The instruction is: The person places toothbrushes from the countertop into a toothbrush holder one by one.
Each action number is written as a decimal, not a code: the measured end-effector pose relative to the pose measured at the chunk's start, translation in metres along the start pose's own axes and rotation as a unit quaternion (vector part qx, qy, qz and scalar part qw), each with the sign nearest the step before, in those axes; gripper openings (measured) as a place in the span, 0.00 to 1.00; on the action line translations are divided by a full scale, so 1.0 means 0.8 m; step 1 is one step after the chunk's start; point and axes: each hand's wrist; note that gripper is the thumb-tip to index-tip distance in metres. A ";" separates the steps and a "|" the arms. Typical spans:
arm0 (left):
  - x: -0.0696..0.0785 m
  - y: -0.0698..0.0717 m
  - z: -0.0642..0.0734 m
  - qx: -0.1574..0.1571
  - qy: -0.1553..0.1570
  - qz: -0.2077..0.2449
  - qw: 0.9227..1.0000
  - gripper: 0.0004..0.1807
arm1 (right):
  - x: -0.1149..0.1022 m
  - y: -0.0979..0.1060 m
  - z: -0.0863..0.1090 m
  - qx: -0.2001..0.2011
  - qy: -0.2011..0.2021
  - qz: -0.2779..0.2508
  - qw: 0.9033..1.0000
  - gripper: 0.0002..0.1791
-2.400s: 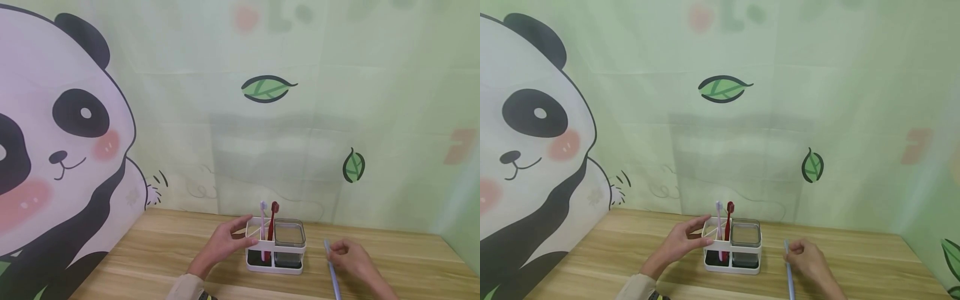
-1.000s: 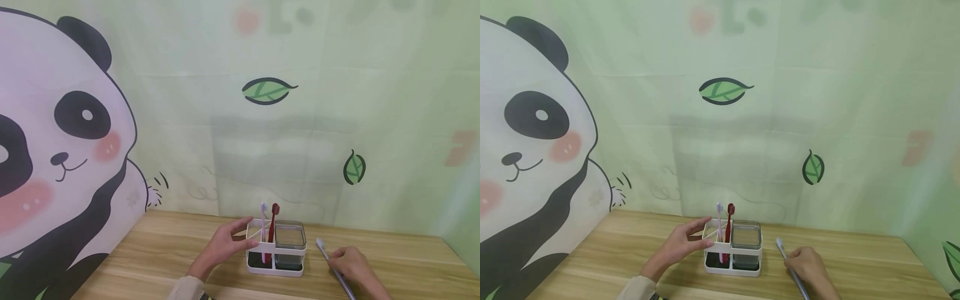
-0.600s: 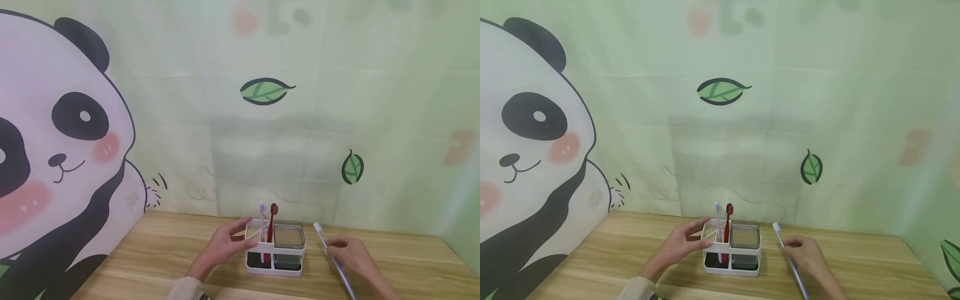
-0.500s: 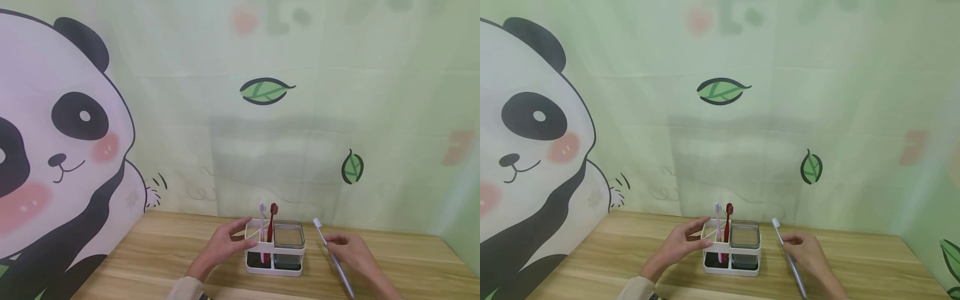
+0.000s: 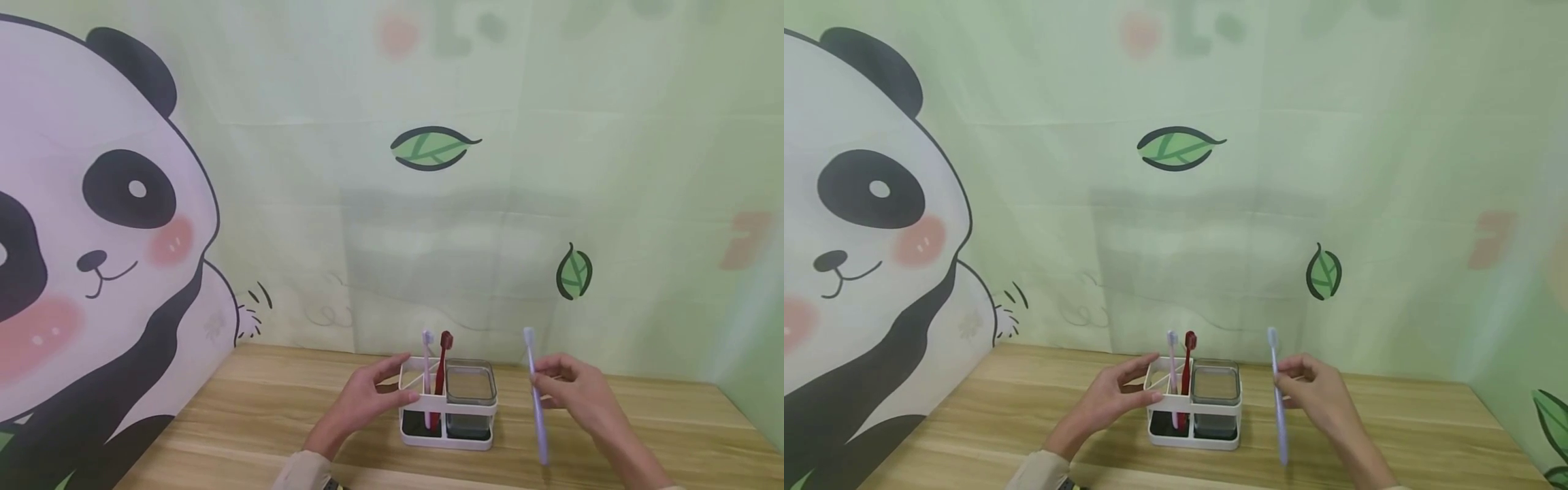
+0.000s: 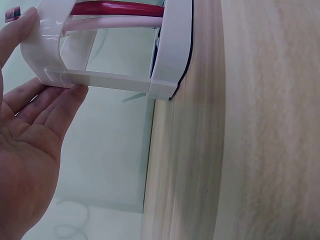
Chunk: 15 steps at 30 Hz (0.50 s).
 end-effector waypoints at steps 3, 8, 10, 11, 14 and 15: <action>0.000 0.000 0.000 0.001 0.000 0.000 1.000 0.39 | -0.009 -0.001 0.003 0.000 0.006 -0.014 1.000 0.15; 0.001 0.000 0.001 0.001 -0.001 0.008 1.000 0.39 | -0.026 -0.006 0.009 -0.003 0.027 -0.028 0.999 0.18; 0.001 0.000 0.001 0.001 -0.001 0.013 1.000 0.39 | -0.032 -0.009 0.012 -0.006 0.041 -0.031 0.999 0.19; 0.001 0.000 0.001 0.001 -0.001 0.014 1.000 0.39 | -0.035 -0.010 0.013 -0.006 0.046 -0.030 0.998 0.20; 0.002 0.000 0.001 0.000 -0.001 0.013 1.000 0.39 | -0.045 -0.015 0.016 -0.009 0.062 -0.032 0.998 0.21; 0.002 0.000 0.001 0.000 0.000 0.012 1.000 0.39 | -0.048 -0.017 0.017 -0.009 0.065 -0.032 0.997 0.20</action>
Point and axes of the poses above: each hand's wrist, its own z-axis away from the middle knuckle, its own y-axis out of the back of the hand, x = y × z, and after that the axes turned 13 degrees about -y, right-handed
